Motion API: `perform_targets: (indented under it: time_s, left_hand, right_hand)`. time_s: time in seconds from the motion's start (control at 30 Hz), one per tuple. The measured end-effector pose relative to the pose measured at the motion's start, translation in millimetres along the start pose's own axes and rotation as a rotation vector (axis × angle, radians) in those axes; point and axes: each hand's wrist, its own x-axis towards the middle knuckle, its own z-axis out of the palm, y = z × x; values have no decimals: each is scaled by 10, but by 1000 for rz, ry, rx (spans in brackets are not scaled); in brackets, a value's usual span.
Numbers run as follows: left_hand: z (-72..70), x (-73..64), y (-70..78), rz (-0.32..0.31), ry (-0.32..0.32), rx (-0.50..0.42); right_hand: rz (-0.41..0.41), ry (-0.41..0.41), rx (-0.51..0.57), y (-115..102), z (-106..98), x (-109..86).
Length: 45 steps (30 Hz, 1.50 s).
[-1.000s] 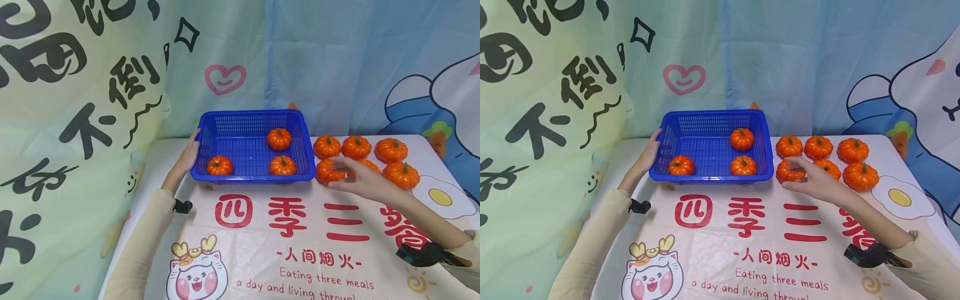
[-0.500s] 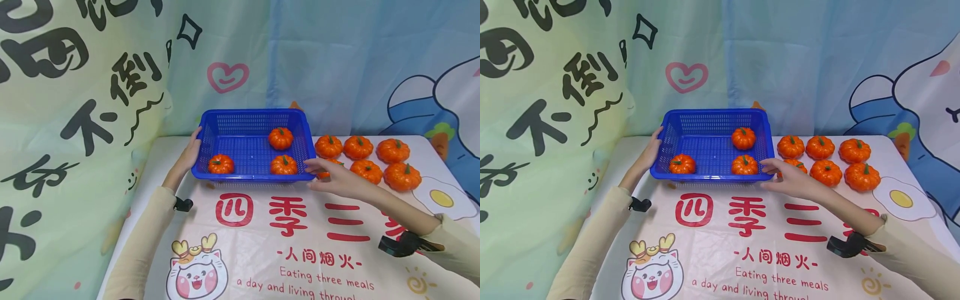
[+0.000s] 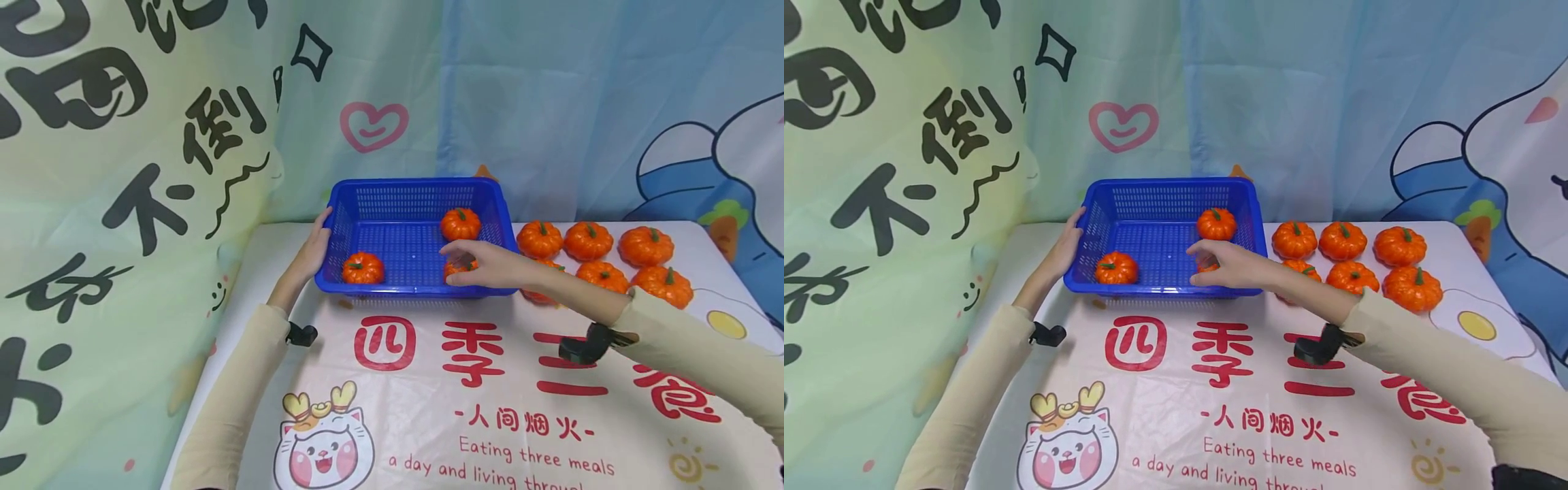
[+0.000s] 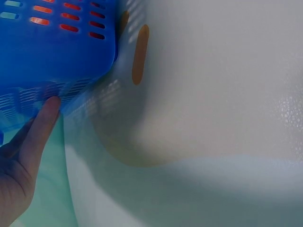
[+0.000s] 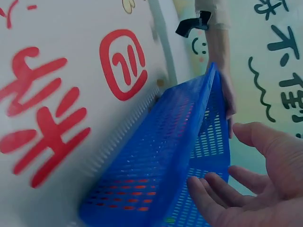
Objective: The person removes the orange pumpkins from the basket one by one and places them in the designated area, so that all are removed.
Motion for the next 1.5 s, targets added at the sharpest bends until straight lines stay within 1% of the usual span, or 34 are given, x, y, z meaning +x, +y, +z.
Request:
perform_targets:
  time_s: [0.07, 0.17, 0.27, 0.33, 0.4, 0.47, 0.57, 0.63, 0.7, 0.83, 1.07, 1.23, 1.37, 1.5]
  left_hand:
    - [-4, 26, -30, -10, -1, -5]
    - [5, 107, -156, -12, 7, -17]
    - [25, 177, -292, 0, 22, -3]
    - [38, 205, -359, 11, 35, 8]
    - [49, 213, -389, 19, 44, 17]
    - [57, 213, -396, 24, 50, 17]
    - [64, 213, -391, 27, 55, 13]
    - [67, 214, -386, 26, 56, 18]
    - [66, 214, -384, 22, 55, 26]
    - [54, 215, -383, 18, 53, 36]
    - [58, 206, -395, 16, 52, 32]
    - [69, 194, -389, 9, 53, 31]
    - [67, 197, -385, 10, 49, 22]
    - [58, 202, -383, 13, 56, 20]
  right_hand:
    - [-2, -20, -29, -63, -24, 164]
    - [5, -39, -58, -153, -53, 386]
    - [-24, -49, -107, -193, -33, 600]
    - [-29, -74, -133, -214, -2, 734]
    - [-40, -119, -161, -222, 34, 873]
    - [-42, -185, -175, -241, 66, 1003]
    - [-49, -293, -170, -291, 98, 1174]
    - [-50, -349, -156, -335, 114, 1262]
    - [-42, -382, -130, -386, 127, 1331]
    - [-25, -412, -102, -458, 163, 1451]
    - [-9, -451, -59, -470, 291, 1603]
    - [34, -482, -41, -442, 391, 1660]
    - [60, -483, -27, -433, 439, 1684]
    - [66, -479, -19, -441, 463, 1702]
